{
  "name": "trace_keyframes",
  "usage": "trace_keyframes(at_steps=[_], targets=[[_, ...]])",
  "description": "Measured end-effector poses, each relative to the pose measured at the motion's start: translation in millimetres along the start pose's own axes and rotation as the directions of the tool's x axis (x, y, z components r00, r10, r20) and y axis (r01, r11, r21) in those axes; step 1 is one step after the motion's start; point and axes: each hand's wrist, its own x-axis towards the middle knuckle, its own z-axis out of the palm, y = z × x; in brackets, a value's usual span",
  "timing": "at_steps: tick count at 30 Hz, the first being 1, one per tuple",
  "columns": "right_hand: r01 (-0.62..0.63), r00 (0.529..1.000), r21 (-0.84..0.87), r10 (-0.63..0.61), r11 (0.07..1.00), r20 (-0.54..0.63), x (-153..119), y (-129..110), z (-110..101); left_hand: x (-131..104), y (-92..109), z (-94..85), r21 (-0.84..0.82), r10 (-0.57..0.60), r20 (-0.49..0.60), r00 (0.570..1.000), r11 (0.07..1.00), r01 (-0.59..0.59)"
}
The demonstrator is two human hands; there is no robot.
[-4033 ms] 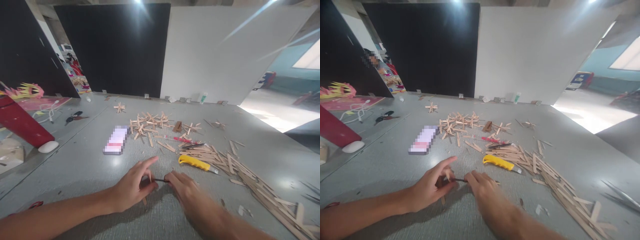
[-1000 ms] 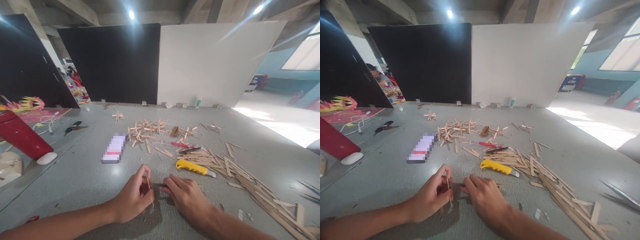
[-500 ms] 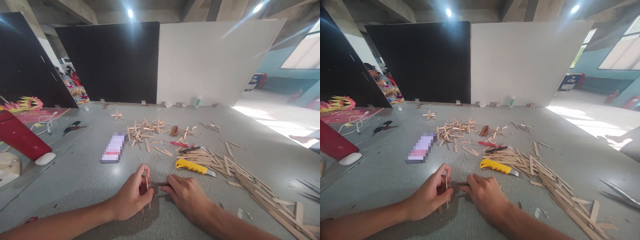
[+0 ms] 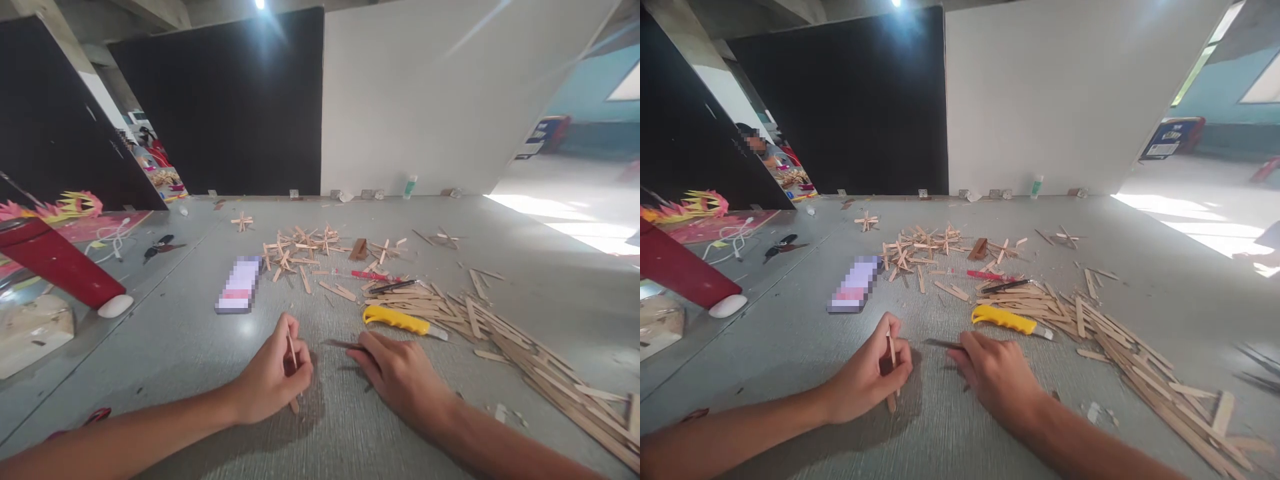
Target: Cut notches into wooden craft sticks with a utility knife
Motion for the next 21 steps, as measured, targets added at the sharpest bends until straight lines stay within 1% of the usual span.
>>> trace_keyframes(at_steps=[4,6,10,16,19,21], targets=[[-0.094,0.995,-0.014,0.093,0.995,-0.019,0,2,2,2,-1,-1.3,-0.062,0.068,0.009,0.998,0.996,-0.067],[-0.118,0.993,-0.012,0.119,0.993,0.012,0,3,3,3,-2,-3.5,-0.089,0.052,0.001,0.999,0.995,-0.052],[-0.137,0.988,0.003,0.137,0.991,0.072,0,4,3,3,-2,-8.1,-0.120,-0.020,-0.013,1.000,0.993,0.019],[-0.143,0.989,0.033,0.142,0.989,0.042,-4,7,7,4,4,-11.0,-0.139,-0.044,0.035,0.998,0.989,0.049],[-0.185,0.983,0.089,0.184,0.979,0.012,-7,9,9,5,5,-11.3,-0.107,-0.039,0.028,0.999,0.993,0.042],[-0.177,0.984,0.131,0.178,0.975,0.000,-8,10,9,5,5,-11.1,-0.093,-0.044,0.018,0.999,0.995,0.045]])
